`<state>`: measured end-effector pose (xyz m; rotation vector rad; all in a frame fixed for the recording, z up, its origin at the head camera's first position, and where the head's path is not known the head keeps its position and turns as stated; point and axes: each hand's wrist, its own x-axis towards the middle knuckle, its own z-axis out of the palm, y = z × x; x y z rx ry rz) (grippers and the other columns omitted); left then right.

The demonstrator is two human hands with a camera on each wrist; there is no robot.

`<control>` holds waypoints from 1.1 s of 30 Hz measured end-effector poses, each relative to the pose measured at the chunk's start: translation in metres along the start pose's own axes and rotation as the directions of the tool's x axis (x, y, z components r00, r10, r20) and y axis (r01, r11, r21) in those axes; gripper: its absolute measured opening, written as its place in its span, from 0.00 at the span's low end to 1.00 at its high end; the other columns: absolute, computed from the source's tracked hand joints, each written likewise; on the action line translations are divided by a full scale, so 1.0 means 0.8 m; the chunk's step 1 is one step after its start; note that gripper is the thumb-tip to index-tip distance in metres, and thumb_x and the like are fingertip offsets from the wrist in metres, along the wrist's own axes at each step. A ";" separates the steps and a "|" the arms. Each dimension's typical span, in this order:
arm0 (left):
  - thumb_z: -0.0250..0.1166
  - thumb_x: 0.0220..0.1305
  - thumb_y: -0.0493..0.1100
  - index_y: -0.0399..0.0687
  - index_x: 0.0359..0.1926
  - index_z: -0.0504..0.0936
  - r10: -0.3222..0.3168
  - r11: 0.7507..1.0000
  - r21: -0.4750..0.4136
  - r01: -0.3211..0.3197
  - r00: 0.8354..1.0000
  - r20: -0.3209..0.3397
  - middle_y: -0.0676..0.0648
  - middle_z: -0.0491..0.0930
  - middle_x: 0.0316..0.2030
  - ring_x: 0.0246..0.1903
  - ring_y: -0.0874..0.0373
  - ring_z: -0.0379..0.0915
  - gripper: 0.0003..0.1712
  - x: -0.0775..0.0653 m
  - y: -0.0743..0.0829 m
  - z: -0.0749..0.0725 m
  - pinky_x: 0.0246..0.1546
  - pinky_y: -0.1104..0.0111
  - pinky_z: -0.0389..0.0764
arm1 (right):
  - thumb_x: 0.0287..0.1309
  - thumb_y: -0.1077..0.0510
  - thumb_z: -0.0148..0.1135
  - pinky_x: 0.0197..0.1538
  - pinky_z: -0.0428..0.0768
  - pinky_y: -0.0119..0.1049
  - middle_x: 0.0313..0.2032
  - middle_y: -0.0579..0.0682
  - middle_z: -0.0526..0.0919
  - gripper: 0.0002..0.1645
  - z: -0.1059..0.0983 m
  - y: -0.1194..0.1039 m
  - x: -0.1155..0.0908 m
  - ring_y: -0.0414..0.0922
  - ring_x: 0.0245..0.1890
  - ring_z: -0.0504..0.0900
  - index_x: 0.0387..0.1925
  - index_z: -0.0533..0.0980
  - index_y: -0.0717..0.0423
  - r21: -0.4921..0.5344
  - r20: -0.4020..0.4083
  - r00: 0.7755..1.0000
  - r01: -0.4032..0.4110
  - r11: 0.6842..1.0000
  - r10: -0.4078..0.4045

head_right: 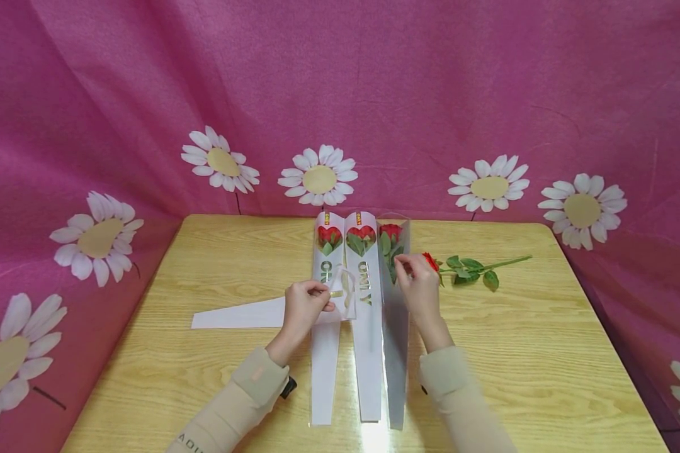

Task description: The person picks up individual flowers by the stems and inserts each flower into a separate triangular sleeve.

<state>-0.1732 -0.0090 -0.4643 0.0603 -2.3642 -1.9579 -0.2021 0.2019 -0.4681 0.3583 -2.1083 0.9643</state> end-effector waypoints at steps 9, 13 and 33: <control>0.58 0.49 0.23 0.25 0.27 0.80 0.000 1.000 0.012 0.000 1.000 0.010 0.37 0.77 0.17 0.16 0.49 0.79 0.04 0.000 0.000 -0.001 0.22 0.57 0.82 | 0.47 0.75 0.60 0.30 0.79 0.48 0.26 0.63 0.78 0.03 -0.033 0.088 0.013 0.56 0.27 0.78 0.28 0.76 0.72 -0.231 0.024 0.999 0.027 0.973 -0.022; 0.58 0.49 0.23 0.24 0.28 0.79 0.000 1.000 0.013 0.000 1.000 0.013 0.37 0.77 0.17 0.16 0.50 0.79 0.05 0.000 -0.001 -0.001 0.20 0.62 0.83 | 0.46 0.76 0.60 0.32 0.79 0.48 0.27 0.64 0.78 0.03 -0.044 0.113 0.012 0.57 0.29 0.78 0.27 0.76 0.73 -0.274 0.108 0.994 0.005 0.962 0.025; 0.58 0.50 0.24 0.24 0.30 0.80 0.004 1.000 0.016 -0.005 1.000 0.027 0.39 0.78 0.17 0.15 0.52 0.79 0.05 0.000 0.000 -0.002 0.21 0.58 0.83 | 0.49 0.74 0.52 0.28 0.76 0.48 0.23 0.59 0.77 0.08 -0.052 0.150 0.021 0.56 0.26 0.77 0.24 0.77 0.68 -0.488 0.661 0.666 0.029 0.872 0.347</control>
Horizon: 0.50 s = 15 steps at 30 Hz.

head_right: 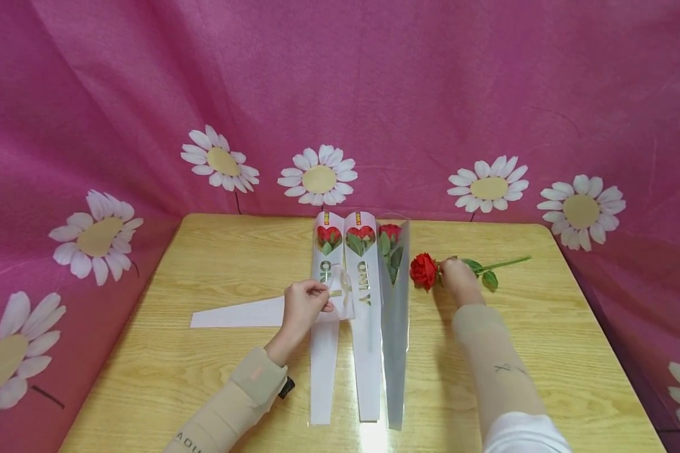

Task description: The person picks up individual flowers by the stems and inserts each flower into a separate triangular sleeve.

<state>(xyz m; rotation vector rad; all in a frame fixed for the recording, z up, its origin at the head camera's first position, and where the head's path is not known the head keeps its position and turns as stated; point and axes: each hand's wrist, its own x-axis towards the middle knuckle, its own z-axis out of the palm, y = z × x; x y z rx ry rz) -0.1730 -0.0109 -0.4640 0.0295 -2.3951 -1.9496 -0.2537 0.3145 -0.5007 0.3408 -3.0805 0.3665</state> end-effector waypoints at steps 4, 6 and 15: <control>0.58 0.50 0.24 0.25 0.29 0.80 -0.004 1.000 0.003 0.004 1.000 0.003 0.38 0.78 0.17 0.15 0.52 0.79 0.05 0.000 -0.001 -0.001 0.21 0.58 0.83 | 0.48 0.76 0.51 0.32 0.78 0.50 0.27 0.62 0.78 0.10 0.004 -0.004 0.006 0.59 0.31 0.78 0.28 0.78 0.68 -0.037 0.036 0.998 -0.041 0.998 0.043; 0.58 0.50 0.24 0.25 0.29 0.80 -0.002 1.000 -0.001 0.002 1.000 0.008 0.38 0.78 0.17 0.15 0.52 0.78 0.05 0.000 -0.001 -0.001 0.20 0.62 0.83 | 0.47 0.77 0.49 0.34 0.78 0.51 0.29 0.64 0.79 0.12 0.005 -0.006 0.009 0.61 0.33 0.78 0.29 0.78 0.68 -0.053 0.062 0.996 -0.066 0.996 0.069; 0.57 0.50 0.24 0.22 0.31 0.79 0.024 1.000 0.016 -0.024 1.000 0.004 0.36 0.79 0.18 0.15 0.50 0.79 0.07 -0.001 -0.002 -0.004 0.20 0.59 0.82 | 0.51 0.75 0.47 0.38 0.78 0.54 0.35 0.67 0.79 0.13 0.008 -0.008 0.016 0.65 0.37 0.77 0.31 0.79 0.67 -0.025 0.158 0.969 -0.187 0.982 0.188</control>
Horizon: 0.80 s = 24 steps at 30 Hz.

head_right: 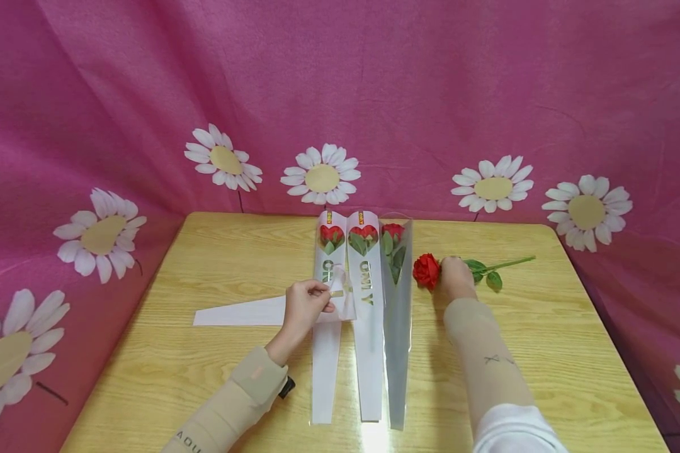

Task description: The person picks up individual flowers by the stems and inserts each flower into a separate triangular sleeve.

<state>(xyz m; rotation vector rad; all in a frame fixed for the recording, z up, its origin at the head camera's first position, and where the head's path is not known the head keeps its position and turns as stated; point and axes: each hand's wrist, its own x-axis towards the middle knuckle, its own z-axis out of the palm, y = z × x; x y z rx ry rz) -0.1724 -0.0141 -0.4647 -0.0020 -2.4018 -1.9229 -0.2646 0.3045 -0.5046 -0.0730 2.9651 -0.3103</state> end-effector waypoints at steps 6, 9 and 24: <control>0.57 0.49 0.23 0.22 0.31 0.79 -0.005 1.000 -0.005 0.005 1.000 0.001 0.36 0.79 0.18 0.14 0.51 0.79 0.07 0.001 -0.003 -0.001 0.20 0.58 0.82 | 0.52 0.75 0.45 0.38 0.78 0.54 0.33 0.68 0.79 0.13 0.000 -0.001 0.003 0.64 0.37 0.77 0.28 0.77 0.68 -0.016 0.015 1.000 -0.006 1.000 0.007; 0.57 0.49 0.24 0.23 0.31 0.80 -0.013 1.000 0.000 0.013 1.000 0.007 0.37 0.79 0.18 0.14 0.52 0.78 0.07 0.001 -0.003 0.000 0.21 0.58 0.82 | 0.54 0.75 0.44 0.39 0.78 0.54 0.35 0.69 0.78 0.13 0.001 -0.001 0.004 0.65 0.38 0.77 0.32 0.77 0.69 -0.015 0.031 0.999 -0.014 1.000 0.014; 0.58 0.49 0.24 0.25 0.29 0.80 0.009 1.000 0.000 -0.009 1.000 0.000 0.39 0.78 0.16 0.14 0.53 0.78 0.05 -0.002 -0.002 0.002 0.20 0.58 0.82 | 0.55 0.73 0.46 0.36 0.77 0.56 0.35 0.69 0.78 0.12 0.018 0.006 -0.004 0.65 0.37 0.77 0.35 0.75 0.69 0.027 -0.036 0.999 -0.015 1.000 0.016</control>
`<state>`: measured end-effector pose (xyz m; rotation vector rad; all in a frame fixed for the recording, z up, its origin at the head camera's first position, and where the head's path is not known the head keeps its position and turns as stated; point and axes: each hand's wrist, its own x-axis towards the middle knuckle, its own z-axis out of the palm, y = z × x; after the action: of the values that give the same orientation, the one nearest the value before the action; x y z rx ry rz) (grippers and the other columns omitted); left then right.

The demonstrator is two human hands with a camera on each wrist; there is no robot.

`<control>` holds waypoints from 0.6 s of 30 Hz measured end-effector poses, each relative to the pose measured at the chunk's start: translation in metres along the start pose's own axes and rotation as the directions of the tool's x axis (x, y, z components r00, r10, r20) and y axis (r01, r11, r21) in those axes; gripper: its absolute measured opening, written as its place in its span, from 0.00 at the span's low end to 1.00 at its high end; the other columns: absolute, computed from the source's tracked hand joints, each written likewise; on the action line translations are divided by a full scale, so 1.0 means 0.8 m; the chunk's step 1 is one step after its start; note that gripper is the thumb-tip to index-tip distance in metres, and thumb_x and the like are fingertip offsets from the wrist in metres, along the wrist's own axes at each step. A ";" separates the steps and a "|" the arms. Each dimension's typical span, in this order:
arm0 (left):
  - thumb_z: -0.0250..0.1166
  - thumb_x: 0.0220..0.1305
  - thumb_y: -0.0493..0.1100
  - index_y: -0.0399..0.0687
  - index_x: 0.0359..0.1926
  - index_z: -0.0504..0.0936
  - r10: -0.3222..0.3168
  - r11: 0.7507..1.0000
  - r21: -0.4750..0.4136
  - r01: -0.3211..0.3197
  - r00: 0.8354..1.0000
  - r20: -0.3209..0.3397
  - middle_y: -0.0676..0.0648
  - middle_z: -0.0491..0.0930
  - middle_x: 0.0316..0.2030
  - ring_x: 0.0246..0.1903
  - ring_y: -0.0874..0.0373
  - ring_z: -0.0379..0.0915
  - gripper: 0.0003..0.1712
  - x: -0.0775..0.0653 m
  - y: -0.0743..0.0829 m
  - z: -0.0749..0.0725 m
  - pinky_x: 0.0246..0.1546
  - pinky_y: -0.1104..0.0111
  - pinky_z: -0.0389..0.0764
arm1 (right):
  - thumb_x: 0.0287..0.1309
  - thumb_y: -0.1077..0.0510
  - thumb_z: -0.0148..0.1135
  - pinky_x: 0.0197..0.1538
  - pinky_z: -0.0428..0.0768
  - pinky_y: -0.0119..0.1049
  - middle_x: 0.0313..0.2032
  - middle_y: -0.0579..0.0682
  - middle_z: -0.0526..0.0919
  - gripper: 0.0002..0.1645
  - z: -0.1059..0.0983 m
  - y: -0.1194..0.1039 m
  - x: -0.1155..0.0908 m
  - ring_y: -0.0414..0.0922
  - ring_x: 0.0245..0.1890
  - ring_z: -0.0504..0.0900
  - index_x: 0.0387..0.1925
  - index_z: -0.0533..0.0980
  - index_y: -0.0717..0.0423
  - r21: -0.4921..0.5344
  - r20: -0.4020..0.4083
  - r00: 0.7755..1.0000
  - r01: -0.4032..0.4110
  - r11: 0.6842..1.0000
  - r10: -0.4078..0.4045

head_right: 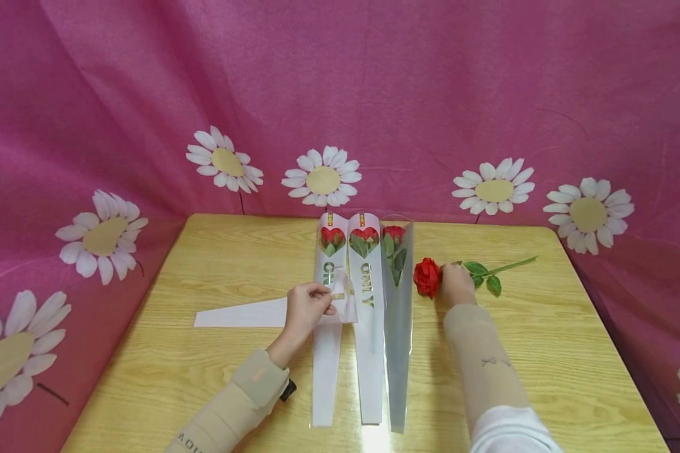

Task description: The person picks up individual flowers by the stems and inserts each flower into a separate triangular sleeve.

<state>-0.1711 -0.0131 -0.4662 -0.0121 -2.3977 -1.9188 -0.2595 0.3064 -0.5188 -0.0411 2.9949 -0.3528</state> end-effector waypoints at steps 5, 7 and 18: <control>0.58 0.49 0.24 0.25 0.28 0.80 0.002 1.000 -0.002 -0.002 1.000 0.000 0.38 0.78 0.16 0.13 0.52 0.78 0.05 0.000 -0.001 0.000 0.20 0.54 0.82 | 0.54 0.73 0.48 0.36 0.78 0.55 0.35 0.69 0.77 0.10 -0.006 -0.004 -0.003 0.66 0.37 0.76 0.34 0.75 0.68 -0.016 -0.010 0.999 0.030 0.999 -0.031; 0.58 0.49 0.24 0.25 0.28 0.80 0.001 1.000 -0.004 -0.001 1.000 0.001 0.38 0.78 0.16 0.13 0.52 0.78 0.05 -0.001 -0.001 0.001 0.20 0.54 0.82 | 0.53 0.73 0.50 0.34 0.78 0.54 0.34 0.67 0.77 0.08 -0.009 -0.004 -0.003 0.65 0.35 0.77 0.32 0.76 0.67 -0.022 -0.026 0.999 0.045 0.999 -0.046; 0.58 0.50 0.24 0.26 0.27 0.80 0.000 1.000 -0.003 0.000 1.000 -0.001 0.38 0.78 0.16 0.13 0.53 0.78 0.05 -0.002 0.002 0.001 0.20 0.55 0.82 | 0.55 0.71 0.52 0.31 0.78 0.56 0.28 0.64 0.78 0.05 -0.038 -0.022 0.000 0.63 0.33 0.77 0.27 0.75 0.68 -0.043 -0.095 0.990 0.099 0.994 -0.102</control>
<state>-0.1693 -0.0115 -0.4649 -0.0111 -2.3945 -1.9221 -0.2634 0.2962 -0.4852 -0.1845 3.1031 -0.3170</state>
